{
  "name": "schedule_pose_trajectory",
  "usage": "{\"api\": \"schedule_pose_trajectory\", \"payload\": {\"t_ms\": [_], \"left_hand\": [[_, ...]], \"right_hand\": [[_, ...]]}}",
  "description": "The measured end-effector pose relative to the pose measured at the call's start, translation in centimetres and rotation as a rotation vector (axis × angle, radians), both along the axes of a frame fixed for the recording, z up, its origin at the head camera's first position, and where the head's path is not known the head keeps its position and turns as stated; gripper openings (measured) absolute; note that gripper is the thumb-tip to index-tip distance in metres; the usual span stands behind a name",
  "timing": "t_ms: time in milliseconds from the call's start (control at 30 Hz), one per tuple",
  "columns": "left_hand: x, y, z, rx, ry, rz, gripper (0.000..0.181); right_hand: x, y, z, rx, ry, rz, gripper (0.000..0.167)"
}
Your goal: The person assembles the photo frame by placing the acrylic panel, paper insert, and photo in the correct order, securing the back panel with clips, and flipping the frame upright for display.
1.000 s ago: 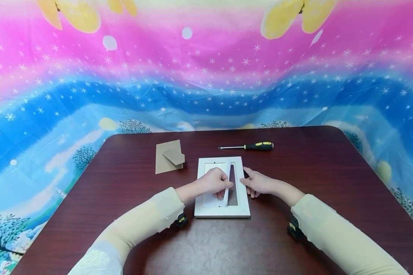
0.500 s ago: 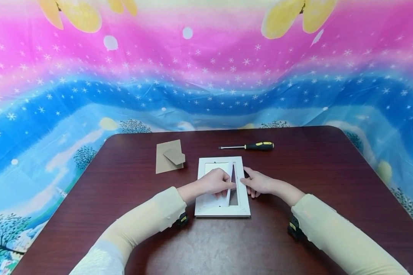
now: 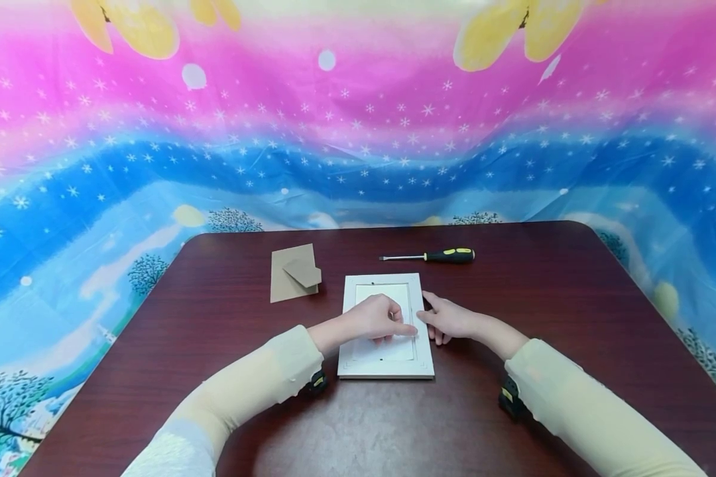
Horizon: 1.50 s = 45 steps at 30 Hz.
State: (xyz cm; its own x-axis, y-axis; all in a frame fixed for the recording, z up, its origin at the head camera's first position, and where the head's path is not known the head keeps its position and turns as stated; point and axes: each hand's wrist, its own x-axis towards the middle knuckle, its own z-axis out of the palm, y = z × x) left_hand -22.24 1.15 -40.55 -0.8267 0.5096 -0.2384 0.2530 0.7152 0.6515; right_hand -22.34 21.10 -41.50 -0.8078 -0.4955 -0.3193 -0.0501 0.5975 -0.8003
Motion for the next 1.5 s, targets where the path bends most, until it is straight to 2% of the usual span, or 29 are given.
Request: {"api": "schedule_pose_trajectory", "payload": {"t_ms": [100, 167, 300, 400, 500, 733, 867, 1100, 1500], "left_hand": [[0.0, -0.2, -0.3, 0.030, 0.019, -0.032, 0.037], [-0.1, -0.5, -0.4, 0.055, 0.057, -0.070, 0.035], [-0.2, -1.6, -0.5, 0.056, 0.227, -0.181, 0.027], [-0.3, -2.9, -0.2, -0.003, 0.361, -0.246, 0.018], [-0.2, -4.4, 0.0, -0.070, 0.417, -0.284, 0.024], [0.4, -6.9, 0.2, -0.254, 0.440, -0.366, 0.070], [0.7, -7.5, -0.2, -0.330, 0.420, -0.381, 0.084], [0.7, -7.8, -0.8, -0.366, 0.384, -0.395, 0.088], [0.3, -7.7, -0.8, -0.374, 0.376, -0.399, 0.086]], "right_hand": [[0.1, 0.0, 0.0, 0.002, -0.003, -0.002, 0.066], [0.1, 0.0, 0.0, 0.004, -0.002, -0.001, 0.066], [0.2, 0.0, 0.1, 0.000, -0.003, 0.001, 0.067], [0.2, -0.1, 0.1, 0.003, 0.002, -0.004, 0.068], [0.1, -0.1, 0.1, 0.011, 0.006, -0.011, 0.068], [0.1, 0.0, 0.0, 0.007, -0.014, -0.014, 0.069], [0.2, 0.0, 0.1, 0.009, -0.007, -0.010, 0.068], [0.2, 0.0, 0.1, 0.016, -0.007, -0.008, 0.067], [0.1, -0.1, 0.0, 0.010, -0.010, -0.012, 0.067]]}}
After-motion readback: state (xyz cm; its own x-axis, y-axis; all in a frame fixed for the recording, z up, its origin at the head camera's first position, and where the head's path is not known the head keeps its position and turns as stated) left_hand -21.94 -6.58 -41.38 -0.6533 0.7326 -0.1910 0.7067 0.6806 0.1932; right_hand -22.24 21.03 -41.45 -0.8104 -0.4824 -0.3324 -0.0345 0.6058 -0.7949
